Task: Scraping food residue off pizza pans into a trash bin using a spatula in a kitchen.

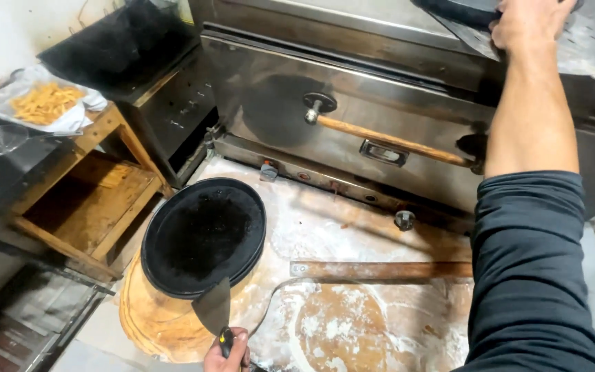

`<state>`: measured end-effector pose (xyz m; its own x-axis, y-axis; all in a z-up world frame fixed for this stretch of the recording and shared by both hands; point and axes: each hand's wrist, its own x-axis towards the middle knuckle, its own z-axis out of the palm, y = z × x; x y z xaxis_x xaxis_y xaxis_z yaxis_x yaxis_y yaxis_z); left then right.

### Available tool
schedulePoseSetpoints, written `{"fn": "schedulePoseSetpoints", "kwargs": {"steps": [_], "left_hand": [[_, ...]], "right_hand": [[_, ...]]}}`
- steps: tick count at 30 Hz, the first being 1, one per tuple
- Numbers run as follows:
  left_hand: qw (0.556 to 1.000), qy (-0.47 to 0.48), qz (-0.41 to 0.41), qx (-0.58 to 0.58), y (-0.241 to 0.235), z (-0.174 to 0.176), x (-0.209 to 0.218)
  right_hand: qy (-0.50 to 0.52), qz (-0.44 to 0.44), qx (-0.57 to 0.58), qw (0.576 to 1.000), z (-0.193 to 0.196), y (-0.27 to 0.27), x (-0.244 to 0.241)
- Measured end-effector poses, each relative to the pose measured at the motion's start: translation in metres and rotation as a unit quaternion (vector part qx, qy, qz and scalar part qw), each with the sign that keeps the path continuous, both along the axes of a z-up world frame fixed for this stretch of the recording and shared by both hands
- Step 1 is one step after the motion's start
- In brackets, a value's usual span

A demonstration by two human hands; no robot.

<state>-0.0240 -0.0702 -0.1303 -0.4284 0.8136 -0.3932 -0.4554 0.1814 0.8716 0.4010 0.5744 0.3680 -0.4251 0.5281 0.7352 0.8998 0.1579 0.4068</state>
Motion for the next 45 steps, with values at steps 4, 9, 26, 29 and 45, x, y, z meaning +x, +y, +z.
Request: {"fn": "schedulePoseSetpoints", "kwargs": {"steps": [4, 9, 26, 29, 45], "left_hand": [[0.999, -0.018, 0.033, -0.021, -0.002, 0.033, -0.001], [0.999, -0.003, -0.045, -0.029, 0.01, 0.097, -0.009], [0.95, -0.034, -0.301, 0.076, 0.005, 0.159, -0.164], [0.934, -0.029, -0.34, 0.103, 0.004, 0.164, -0.182], [0.842, 0.023, -0.531, 0.095, -0.027, 0.101, -0.112]], "right_hand": [[0.534, 0.183, -0.27, 0.779, 0.02, -0.053, -0.014], [0.117, 0.157, -0.078, 0.978, 0.028, -0.159, -0.023], [0.019, -0.029, -0.231, 0.972, -0.07, -0.67, -0.201], [-0.014, -0.057, -0.246, 0.968, -0.135, -0.703, -0.23], [0.233, -0.157, -0.334, 0.9, -0.378, -0.769, -0.269]]}}
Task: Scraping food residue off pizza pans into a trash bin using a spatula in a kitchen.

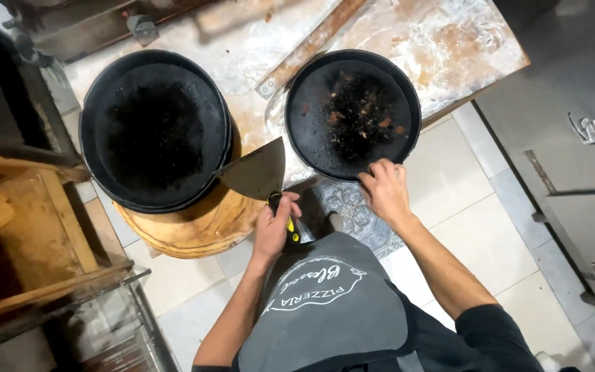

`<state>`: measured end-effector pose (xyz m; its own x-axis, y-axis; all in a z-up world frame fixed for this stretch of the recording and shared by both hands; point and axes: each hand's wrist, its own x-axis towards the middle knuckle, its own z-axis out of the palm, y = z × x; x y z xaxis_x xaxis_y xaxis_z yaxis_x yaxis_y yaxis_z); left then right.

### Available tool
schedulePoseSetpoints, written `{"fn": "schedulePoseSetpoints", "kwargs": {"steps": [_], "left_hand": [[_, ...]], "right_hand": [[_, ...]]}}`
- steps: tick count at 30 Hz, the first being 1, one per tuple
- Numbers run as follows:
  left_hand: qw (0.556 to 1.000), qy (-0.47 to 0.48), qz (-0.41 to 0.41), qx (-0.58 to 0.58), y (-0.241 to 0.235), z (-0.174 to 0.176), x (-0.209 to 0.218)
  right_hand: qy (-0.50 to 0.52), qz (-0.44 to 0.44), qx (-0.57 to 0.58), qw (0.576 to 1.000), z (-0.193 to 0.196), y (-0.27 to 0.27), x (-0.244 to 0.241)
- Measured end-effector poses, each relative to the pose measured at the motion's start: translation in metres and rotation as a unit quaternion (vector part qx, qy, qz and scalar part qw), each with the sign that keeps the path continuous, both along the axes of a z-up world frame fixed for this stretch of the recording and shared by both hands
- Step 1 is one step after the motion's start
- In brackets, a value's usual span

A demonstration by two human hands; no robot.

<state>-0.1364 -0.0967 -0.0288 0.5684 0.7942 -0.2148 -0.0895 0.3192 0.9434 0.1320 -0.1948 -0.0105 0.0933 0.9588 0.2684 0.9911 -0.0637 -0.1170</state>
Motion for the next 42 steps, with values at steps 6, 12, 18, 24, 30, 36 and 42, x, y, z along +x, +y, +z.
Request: {"fn": "schedulePoseSetpoints", "kwargs": {"steps": [6, 12, 18, 24, 30, 36, 42], "left_hand": [[0.988, 0.041, -0.03, 0.148, -0.01, -0.004, 0.064], [0.941, 0.174, -0.02, 0.291, -0.019, -0.023, 0.105], [0.964, 0.1, 0.048, -0.242, -0.012, -0.088, 0.157], [0.957, 0.033, 0.121, -0.263, -0.017, -0.116, 0.167], [0.958, 0.018, 0.107, -0.266, -0.037, -0.093, 0.116], [0.964, -0.021, 0.043, -0.261, -0.037, -0.098, 0.095], [0.964, -0.029, -0.002, -0.265, -0.015, -0.063, 0.05]], "right_hand": [[0.629, 0.05, -0.102, 0.769, -0.014, -0.008, -0.031], [0.816, -0.014, -0.058, 0.575, -0.017, -0.022, 0.037], [0.827, -0.085, 0.031, 0.555, -0.026, -0.03, 0.127], [0.816, -0.063, 0.015, 0.574, -0.028, -0.034, 0.16], [0.768, -0.126, 0.042, 0.627, -0.034, -0.059, 0.152], [0.468, -0.186, 0.078, 0.86, 0.04, -0.092, 0.097], [0.04, -0.208, -0.073, 0.975, 0.107, -0.095, 0.022]]}}
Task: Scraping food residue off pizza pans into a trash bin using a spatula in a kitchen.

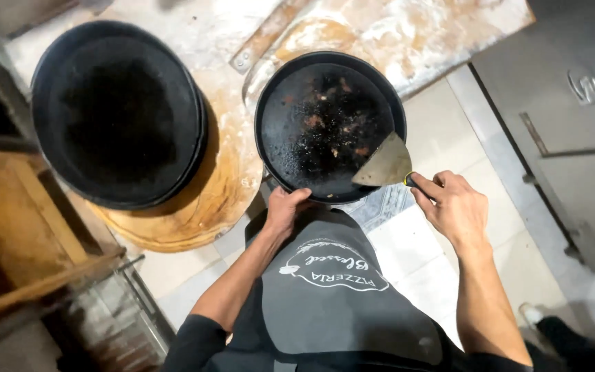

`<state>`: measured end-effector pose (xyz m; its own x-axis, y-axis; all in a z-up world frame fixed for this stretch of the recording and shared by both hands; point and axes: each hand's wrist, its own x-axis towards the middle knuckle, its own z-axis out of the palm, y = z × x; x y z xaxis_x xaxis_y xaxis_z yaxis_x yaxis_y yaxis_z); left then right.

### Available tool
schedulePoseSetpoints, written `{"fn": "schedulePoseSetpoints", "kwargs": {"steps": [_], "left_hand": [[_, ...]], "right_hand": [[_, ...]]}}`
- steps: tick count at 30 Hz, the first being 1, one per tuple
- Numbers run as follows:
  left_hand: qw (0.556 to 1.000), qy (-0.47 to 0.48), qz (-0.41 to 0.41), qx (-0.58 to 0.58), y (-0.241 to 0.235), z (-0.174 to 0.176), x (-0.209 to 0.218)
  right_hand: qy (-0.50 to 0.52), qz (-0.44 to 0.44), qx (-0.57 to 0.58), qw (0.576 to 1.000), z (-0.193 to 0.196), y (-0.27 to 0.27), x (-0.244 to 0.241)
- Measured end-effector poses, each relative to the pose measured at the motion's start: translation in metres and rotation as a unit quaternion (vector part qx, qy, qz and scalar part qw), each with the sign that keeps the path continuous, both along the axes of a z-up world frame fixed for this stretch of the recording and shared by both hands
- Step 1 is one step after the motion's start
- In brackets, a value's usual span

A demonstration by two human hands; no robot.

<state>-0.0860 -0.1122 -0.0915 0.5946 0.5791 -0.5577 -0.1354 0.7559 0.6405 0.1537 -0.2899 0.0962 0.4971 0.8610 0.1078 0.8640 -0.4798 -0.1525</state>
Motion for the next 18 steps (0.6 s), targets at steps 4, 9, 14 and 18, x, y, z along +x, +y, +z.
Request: {"fn": "schedulePoseSetpoints", "kwargs": {"steps": [4, 9, 14, 18], "left_hand": [[0.999, -0.03, -0.038, 0.018, 0.016, -0.006, -0.027], [0.985, 0.003, -0.167, 0.037, 0.011, -0.045, -0.05], [0.952, -0.017, -0.296, 0.071, -0.01, -0.005, -0.035], [0.932, -0.052, -0.353, 0.062, -0.025, -0.006, -0.02]], "right_hand": [[-0.051, -0.006, -0.116, 0.992, 0.022, -0.019, -0.036], [-0.036, -0.059, -0.092, 0.993, 0.001, -0.045, -0.091], [-0.063, -0.122, -0.024, 0.99, -0.009, -0.058, -0.136], [-0.039, -0.195, -0.034, 0.979, 0.001, -0.119, -0.178]]}}
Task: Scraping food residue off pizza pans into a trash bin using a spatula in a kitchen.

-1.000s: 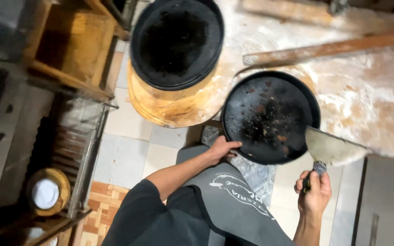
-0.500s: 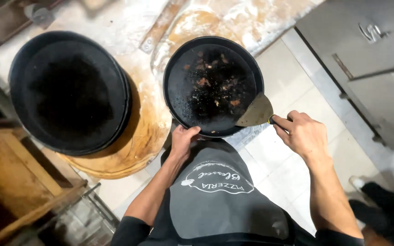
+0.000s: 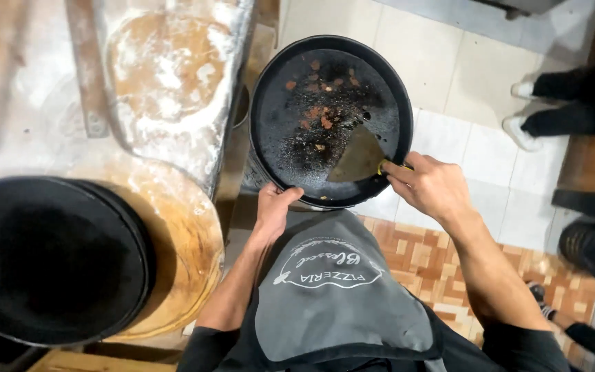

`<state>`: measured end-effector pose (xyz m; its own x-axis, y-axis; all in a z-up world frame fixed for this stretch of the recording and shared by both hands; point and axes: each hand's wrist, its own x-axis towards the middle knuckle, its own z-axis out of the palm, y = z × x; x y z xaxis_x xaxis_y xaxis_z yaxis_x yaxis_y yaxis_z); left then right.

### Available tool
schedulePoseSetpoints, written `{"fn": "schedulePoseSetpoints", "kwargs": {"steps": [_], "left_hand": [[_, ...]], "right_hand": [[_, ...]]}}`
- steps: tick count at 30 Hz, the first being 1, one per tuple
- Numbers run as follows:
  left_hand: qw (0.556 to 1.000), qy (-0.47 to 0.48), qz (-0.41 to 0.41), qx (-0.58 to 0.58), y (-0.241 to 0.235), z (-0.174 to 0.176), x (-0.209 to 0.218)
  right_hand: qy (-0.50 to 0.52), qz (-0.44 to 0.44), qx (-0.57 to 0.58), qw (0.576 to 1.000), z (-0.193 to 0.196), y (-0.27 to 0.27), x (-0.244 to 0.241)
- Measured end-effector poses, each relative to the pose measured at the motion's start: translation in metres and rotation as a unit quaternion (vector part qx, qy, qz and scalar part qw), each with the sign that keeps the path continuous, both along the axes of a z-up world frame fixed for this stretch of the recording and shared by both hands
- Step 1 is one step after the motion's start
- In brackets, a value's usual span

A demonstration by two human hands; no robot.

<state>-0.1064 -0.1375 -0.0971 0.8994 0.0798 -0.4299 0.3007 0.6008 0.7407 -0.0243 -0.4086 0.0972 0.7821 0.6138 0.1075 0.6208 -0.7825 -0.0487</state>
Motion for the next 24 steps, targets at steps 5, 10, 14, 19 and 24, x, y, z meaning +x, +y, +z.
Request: {"fn": "schedulePoseSetpoints", "kwargs": {"steps": [5, 10, 14, 19, 24], "left_hand": [[0.983, -0.007, -0.156, 0.098, -0.042, -0.013, 0.019], [0.967, 0.014, -0.234, 0.102, -0.084, 0.007, 0.032], [0.948, 0.003, -0.305, 0.095, -0.149, -0.009, 0.011], [0.93, 0.031, -0.356, 0.088, -0.214, -0.036, -0.006], [0.902, 0.022, -0.424, 0.082, -0.278, -0.039, -0.036]], "right_hand": [[-0.014, -0.142, 0.001, 0.99, -0.029, -0.028, -0.043], [-0.029, -0.251, 0.034, 0.967, -0.047, -0.079, -0.082], [-0.04, -0.324, 0.039, 0.945, -0.069, -0.12, -0.107], [0.011, -0.374, 0.017, 0.927, -0.058, -0.18, -0.152], [0.007, -0.413, 0.054, 0.909, -0.074, -0.218, -0.201]]}}
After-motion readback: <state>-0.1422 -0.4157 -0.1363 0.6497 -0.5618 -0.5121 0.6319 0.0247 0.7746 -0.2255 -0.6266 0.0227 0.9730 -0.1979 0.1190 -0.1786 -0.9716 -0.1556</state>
